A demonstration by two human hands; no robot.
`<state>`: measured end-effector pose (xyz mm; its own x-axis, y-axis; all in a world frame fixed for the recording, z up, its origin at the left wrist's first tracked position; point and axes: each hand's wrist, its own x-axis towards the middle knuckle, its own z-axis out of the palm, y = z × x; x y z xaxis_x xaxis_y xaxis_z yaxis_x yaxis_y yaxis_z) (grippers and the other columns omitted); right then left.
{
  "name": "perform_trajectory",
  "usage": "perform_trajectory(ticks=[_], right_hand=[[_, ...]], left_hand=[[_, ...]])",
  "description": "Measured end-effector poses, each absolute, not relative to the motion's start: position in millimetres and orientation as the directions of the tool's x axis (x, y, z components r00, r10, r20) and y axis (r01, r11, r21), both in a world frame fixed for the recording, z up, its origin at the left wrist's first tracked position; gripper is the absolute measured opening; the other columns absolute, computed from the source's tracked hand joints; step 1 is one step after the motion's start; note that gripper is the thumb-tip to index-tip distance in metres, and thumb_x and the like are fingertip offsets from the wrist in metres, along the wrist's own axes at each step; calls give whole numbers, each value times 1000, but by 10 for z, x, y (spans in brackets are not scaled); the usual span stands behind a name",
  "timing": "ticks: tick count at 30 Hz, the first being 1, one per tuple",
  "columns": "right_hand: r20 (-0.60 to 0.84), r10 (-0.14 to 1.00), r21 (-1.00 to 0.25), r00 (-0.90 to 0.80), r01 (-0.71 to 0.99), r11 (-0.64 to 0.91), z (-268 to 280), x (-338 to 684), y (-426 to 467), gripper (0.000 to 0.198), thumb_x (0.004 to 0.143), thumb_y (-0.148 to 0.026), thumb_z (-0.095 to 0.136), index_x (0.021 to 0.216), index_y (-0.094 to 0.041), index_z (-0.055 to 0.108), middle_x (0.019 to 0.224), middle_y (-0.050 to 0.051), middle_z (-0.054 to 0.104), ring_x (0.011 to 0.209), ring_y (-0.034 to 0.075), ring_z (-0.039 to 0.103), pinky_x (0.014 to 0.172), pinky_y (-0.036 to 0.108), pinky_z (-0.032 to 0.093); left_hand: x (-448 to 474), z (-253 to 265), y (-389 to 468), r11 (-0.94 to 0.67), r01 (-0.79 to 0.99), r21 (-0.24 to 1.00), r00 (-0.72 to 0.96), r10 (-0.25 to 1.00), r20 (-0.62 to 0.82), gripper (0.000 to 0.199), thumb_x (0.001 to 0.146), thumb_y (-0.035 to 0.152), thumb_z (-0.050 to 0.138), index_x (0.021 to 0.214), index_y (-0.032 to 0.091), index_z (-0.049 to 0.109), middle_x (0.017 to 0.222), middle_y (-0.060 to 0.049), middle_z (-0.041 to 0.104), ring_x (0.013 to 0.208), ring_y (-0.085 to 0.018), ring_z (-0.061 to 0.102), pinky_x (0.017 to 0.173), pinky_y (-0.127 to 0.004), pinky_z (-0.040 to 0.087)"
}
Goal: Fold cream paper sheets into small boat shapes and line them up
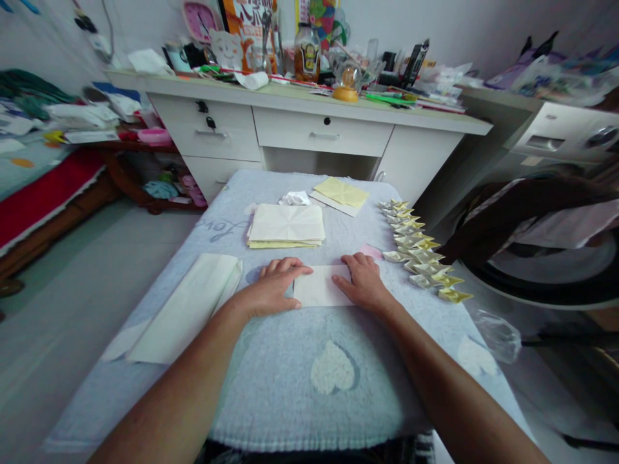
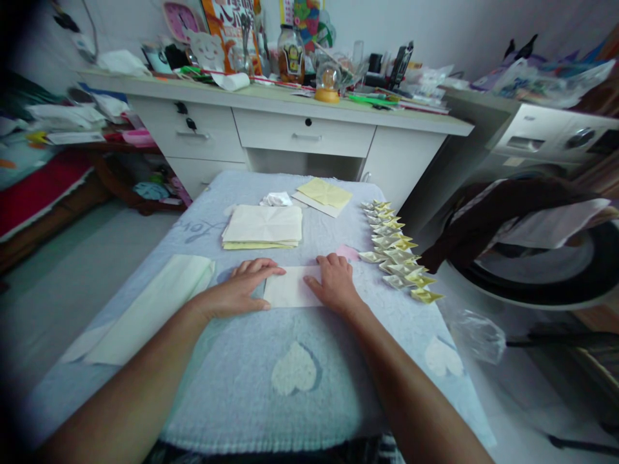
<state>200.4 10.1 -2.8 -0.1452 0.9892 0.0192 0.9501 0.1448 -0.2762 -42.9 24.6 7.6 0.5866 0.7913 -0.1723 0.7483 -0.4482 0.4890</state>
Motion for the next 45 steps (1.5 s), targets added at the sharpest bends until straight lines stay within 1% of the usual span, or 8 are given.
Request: perform_trajectory(ticks=[4,7,13,17,25,31,39,45], right_hand=[[39,995,-349,-87,932,95,-57,2018,129,31,80,-37,62,105,-20,63,107,11,57,102,29,47,84,39,36],[77,992,-554,-98,823,124,-85,2095,147,13,79,-26,59,88,-18,63,89,6,59,86,21,51,74,32,37],[25,998,-994,55,109,19,-171,2163,159,24,77,-39,63,77,-22,47,61,-6,46,52,11,42,49,24,31],[-7,986,-992,169,-126,15,-187,2093,139,29,74,-41,68,79,-23,46,59,-7,45,47,10,39,44,23,30],[12,990,-972,142,-231,45,-220,1952,56,29,75,-37,71,84,-23,47,68,-5,52,56,12,47,52,23,37],[32,997,-970,76,-238,49,-112,1999,22,26,75,-34,73,90,-22,56,79,-3,58,62,10,51,54,21,40],[-25,998,-983,-55,-181,-34,-95,2063,-4,24,76,-38,72,76,-19,58,59,-6,53,45,6,42,39,17,32],[-18,998,-970,-55,-241,-30,-88,2010,-8,26,74,-39,74,76,-19,56,60,-6,54,46,7,45,38,17,39]], left_hand=[[-442,31,260,-461,697,549,605,789,-106,83,66,29,68,141,33,33,143,-5,39,131,-32,34,105,-46,30],[-377,-54,279,-406,594,694,548,836,20,89,63,27,73,142,29,31,141,-8,40,131,-31,36,108,-47,28],[-98,-215,288,-94,42,995,113,990,89,101,60,33,80,141,25,20,127,-12,48,109,-24,54,93,-42,44],[31,-159,212,112,-266,958,159,985,-71,64,66,31,77,121,18,45,109,-8,60,96,-19,60,86,-33,46],[122,-82,118,140,-115,983,159,980,-121,25,71,33,71,82,11,64,66,-1,63,58,-11,53,56,-23,40],[80,-91,127,123,-57,991,151,982,-113,23,71,34,71,76,12,64,61,1,61,53,-9,51,53,-21,38],[57,-29,111,104,-136,985,102,991,-91,33,83,43,56,68,14,57,57,1,57,50,-8,50,49,-19,36],[53,-31,90,146,-196,970,171,979,-113,32,80,48,60,81,16,59,63,2,58,50,-8,49,45,-19,30]])
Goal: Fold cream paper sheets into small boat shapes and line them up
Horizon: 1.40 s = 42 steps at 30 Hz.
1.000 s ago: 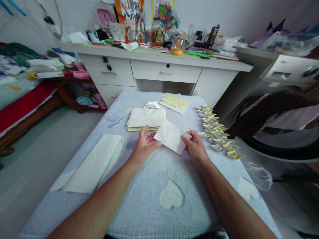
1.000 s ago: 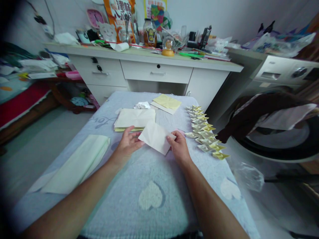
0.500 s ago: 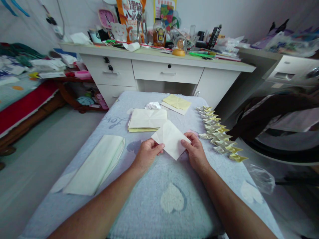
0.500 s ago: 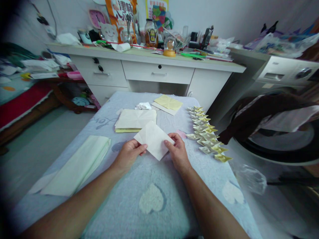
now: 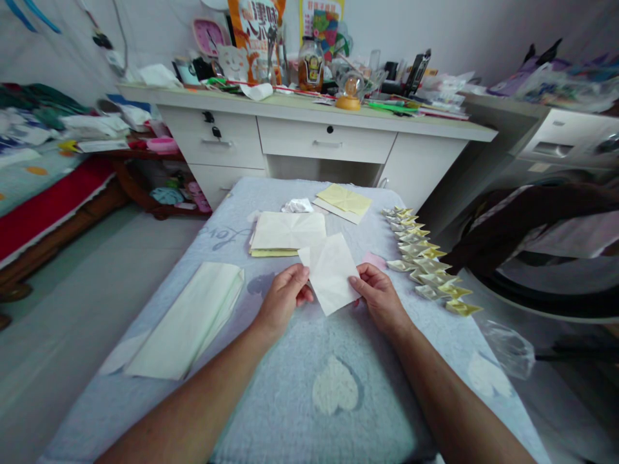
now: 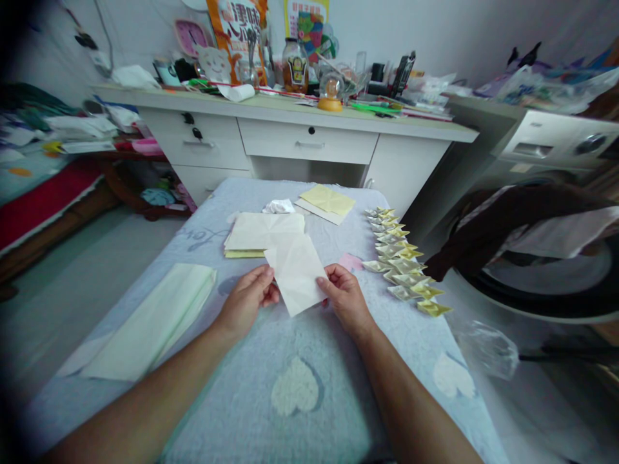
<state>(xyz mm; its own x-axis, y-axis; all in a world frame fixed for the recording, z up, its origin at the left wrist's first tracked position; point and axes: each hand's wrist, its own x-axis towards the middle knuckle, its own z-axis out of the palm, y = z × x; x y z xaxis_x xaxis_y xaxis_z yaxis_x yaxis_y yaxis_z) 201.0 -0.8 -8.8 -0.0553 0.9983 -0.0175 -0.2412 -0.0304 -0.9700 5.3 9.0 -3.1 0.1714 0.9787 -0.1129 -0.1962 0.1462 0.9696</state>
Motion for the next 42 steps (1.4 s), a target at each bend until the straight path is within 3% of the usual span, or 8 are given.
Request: perform_trajectory(ticks=[4,8,14,20,24,27,35,42], right_hand=[[-31,997,-969,-65,-244,-46,-83,1988,-9,30,71,-41,76,76,-20,55,61,-5,55,48,8,48,41,19,43],[-30,994,-968,-107,-244,-56,-55,1980,-24,30,71,-39,77,76,-20,54,67,-4,57,57,9,51,52,20,44],[78,996,-973,-36,-220,68,-2,2010,2,45,68,-39,78,104,-25,56,94,2,62,84,16,57,73,27,48],[43,998,-981,-50,-190,33,96,2148,-14,34,75,-41,71,103,-23,65,96,3,62,84,15,56,71,24,45],[-132,922,-972,-364,-135,-192,185,2265,-48,36,74,-41,73,101,-19,67,84,2,63,68,13,56,60,23,42],[-149,858,-969,-492,-102,-226,205,2307,-49,38,73,-39,74,102,-17,66,83,1,63,70,12,56,63,23,43],[-190,845,-981,-499,58,-187,147,2085,-86,27,71,-38,76,84,-18,64,64,-4,57,51,8,47,47,18,36],[-166,895,-985,-414,104,-135,86,2024,-83,25,71,-39,74,76,-18,61,58,-5,53,48,7,43,45,18,33]], left_hand=[[59,-7,81,101,-91,991,203,976,-80,23,76,37,66,76,16,58,55,4,54,47,-7,44,48,-19,30],[35,6,89,74,7,997,165,983,-74,30,81,40,59,63,17,52,44,5,47,44,-7,39,49,-20,28],[-28,31,71,102,18,995,234,967,-104,30,76,41,61,62,17,49,49,7,39,46,-7,34,47,-21,22],[-18,78,1,141,97,985,502,848,-171,29,78,38,55,62,17,45,56,5,40,50,-8,37,48,-21,24],[9,113,-35,35,220,975,614,772,-166,27,80,36,51,60,17,47,58,3,41,54,-10,39,49,-22,25],[17,141,-40,-32,280,960,662,731,-168,27,78,31,50,57,17,43,56,4,38,53,-10,37,48,-23,23],[34,109,-26,-209,370,905,671,733,-106,29,74,23,49,54,19,29,55,5,26,52,-9,29,49,-24,19],[69,94,-43,-192,314,930,577,817,-26,24,82,34,52,66,16,55,60,4,42,58,-10,39,54,-22,27]])
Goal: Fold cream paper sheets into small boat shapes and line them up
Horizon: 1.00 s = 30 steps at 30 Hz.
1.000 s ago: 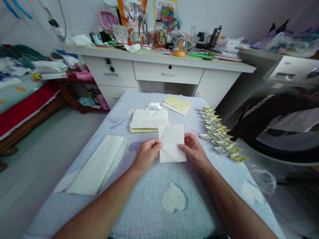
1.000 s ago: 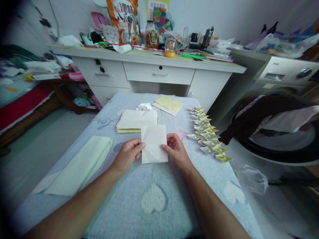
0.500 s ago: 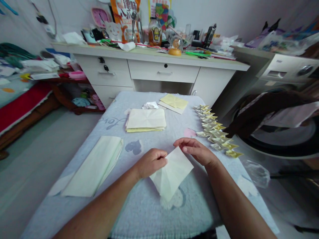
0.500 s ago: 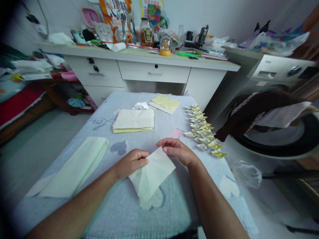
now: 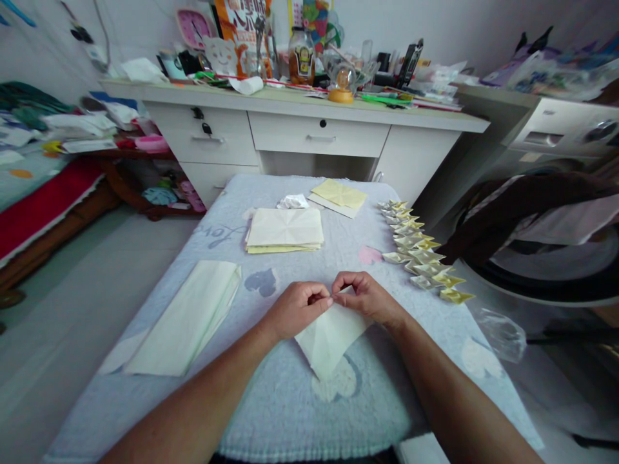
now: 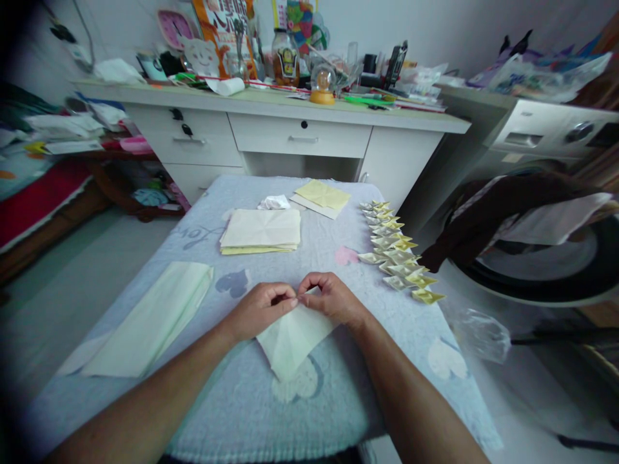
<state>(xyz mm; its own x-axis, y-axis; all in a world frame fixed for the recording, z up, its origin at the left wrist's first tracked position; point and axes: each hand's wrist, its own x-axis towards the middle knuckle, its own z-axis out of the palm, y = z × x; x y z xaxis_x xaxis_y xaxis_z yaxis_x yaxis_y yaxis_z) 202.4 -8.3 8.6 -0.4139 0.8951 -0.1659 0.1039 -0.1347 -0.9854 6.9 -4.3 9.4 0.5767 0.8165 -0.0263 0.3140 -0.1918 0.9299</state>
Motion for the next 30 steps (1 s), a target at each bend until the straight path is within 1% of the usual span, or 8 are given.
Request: perform_trajectory(ticks=[6,10,15,17,20,23,26,30], right_hand=[[-74,913,-987,-401,159,-10,100,1989,-77,16,72,-31,70,73,-17,62,65,-3,56,57,9,45,53,19,36],[-48,924,-993,-380,119,-2,129,2031,-42,18,71,-32,69,69,-16,61,63,-3,54,57,9,43,53,20,34],[-25,966,-1000,-258,24,-19,119,2180,33,23,71,-35,72,68,-16,59,60,-4,49,53,8,37,49,20,28],[-18,975,-999,-220,-28,-25,112,2197,39,23,72,-36,72,72,-17,58,62,-5,49,53,7,38,49,20,29],[-84,936,-989,-342,-90,-122,109,2142,4,31,69,-38,76,88,-19,59,74,-3,57,60,8,49,53,19,37],[-195,860,-969,-471,-41,-242,114,2069,-44,35,69,-42,76,85,-18,57,69,-3,59,53,9,52,47,19,39],[-229,875,-965,-426,-19,-261,127,2070,-58,33,69,-43,75,76,-17,56,59,-5,57,45,8,49,42,18,36],[-213,915,-969,-343,-44,-242,143,2164,-30,30,67,-39,76,73,-17,56,56,-5,57,43,8,50,41,18,36]], left_hand=[[62,77,-25,-206,336,919,568,823,-23,25,82,31,52,62,16,55,58,4,41,58,-10,37,54,-22,26],[33,115,-12,-203,354,913,555,832,-30,24,80,31,54,63,16,59,57,3,45,57,-11,40,53,-21,28],[-10,137,2,-177,341,923,541,840,-39,24,81,32,54,66,15,62,59,2,53,57,-11,45,53,-21,31],[-24,131,12,-172,338,925,535,844,-39,25,81,33,54,66,15,62,60,2,54,57,-11,46,54,-21,32],[-35,114,28,-161,332,929,517,855,-37,26,82,35,55,66,15,61,59,3,53,57,-10,45,53,-21,31],[-34,95,34,-145,332,932,514,856,-50,28,83,36,55,66,15,61,59,3,52,57,-10,44,53,-21,31],[-32,73,33,-136,333,933,511,857,-57,28,83,37,56,69,14,62,61,2,53,58,-10,45,54,-21,31],[-47,55,40,-127,329,936,504,861,-61,28,82,38,56,71,13,63,61,2,52,57,-10,44,53,-22,30]])
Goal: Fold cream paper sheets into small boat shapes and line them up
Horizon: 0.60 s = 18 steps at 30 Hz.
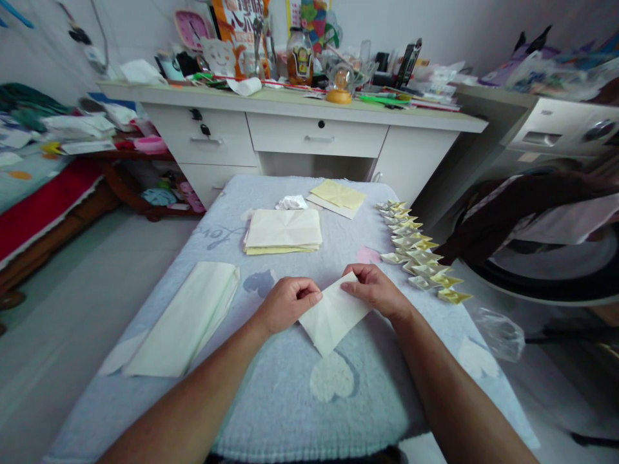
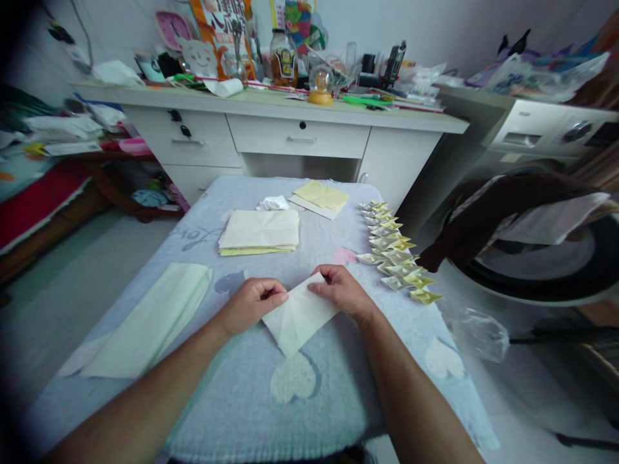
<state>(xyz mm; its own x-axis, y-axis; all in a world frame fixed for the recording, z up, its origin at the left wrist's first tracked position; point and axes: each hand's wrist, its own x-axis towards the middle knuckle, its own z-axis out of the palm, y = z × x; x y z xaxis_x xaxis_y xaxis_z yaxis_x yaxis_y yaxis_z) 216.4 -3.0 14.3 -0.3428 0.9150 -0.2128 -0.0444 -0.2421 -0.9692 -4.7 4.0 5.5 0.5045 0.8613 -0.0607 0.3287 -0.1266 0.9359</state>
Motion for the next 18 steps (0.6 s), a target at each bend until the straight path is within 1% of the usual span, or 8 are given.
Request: perform_trajectory(ticks=[6,10,12,15,18], right_hand=[[-240,933,-966,-267,-29,-257,122,2233,5,27,67,-36,75,73,-17,57,57,-5,58,44,8,51,42,18,38],[-248,925,-964,-287,-23,-266,106,2230,6,27,69,-38,73,74,-17,57,59,-5,58,45,8,50,42,18,37],[-240,921,-965,-308,-27,-260,106,2214,2,27,70,-38,73,74,-17,57,59,-5,57,45,8,50,42,18,37],[-229,919,-967,-321,-30,-252,109,2171,-11,28,69,-39,73,73,-17,56,60,-5,56,46,8,49,43,19,37],[-217,919,-972,-331,-17,-235,103,2131,-15,30,71,-42,72,74,-18,55,61,-5,55,47,8,47,44,20,35]], left_hand=[[-70,69,59,-100,305,947,509,858,-73,24,79,33,57,66,13,58,59,4,45,56,-9,39,52,-21,28],[-88,60,70,-88,277,957,550,831,-83,22,79,30,56,65,13,55,58,4,43,56,-8,39,52,-21,27],[-95,46,75,-47,223,974,572,815,-91,21,80,32,56,71,13,57,61,4,47,57,-9,42,53,-21,29],[-88,34,72,57,115,992,591,799,-115,23,79,35,60,86,13,61,71,1,56,62,-10,49,57,-21,34],[-63,35,58,135,49,990,581,802,-138,25,77,34,64,90,13,62,79,-2,62,66,-11,55,60,-21,38]])
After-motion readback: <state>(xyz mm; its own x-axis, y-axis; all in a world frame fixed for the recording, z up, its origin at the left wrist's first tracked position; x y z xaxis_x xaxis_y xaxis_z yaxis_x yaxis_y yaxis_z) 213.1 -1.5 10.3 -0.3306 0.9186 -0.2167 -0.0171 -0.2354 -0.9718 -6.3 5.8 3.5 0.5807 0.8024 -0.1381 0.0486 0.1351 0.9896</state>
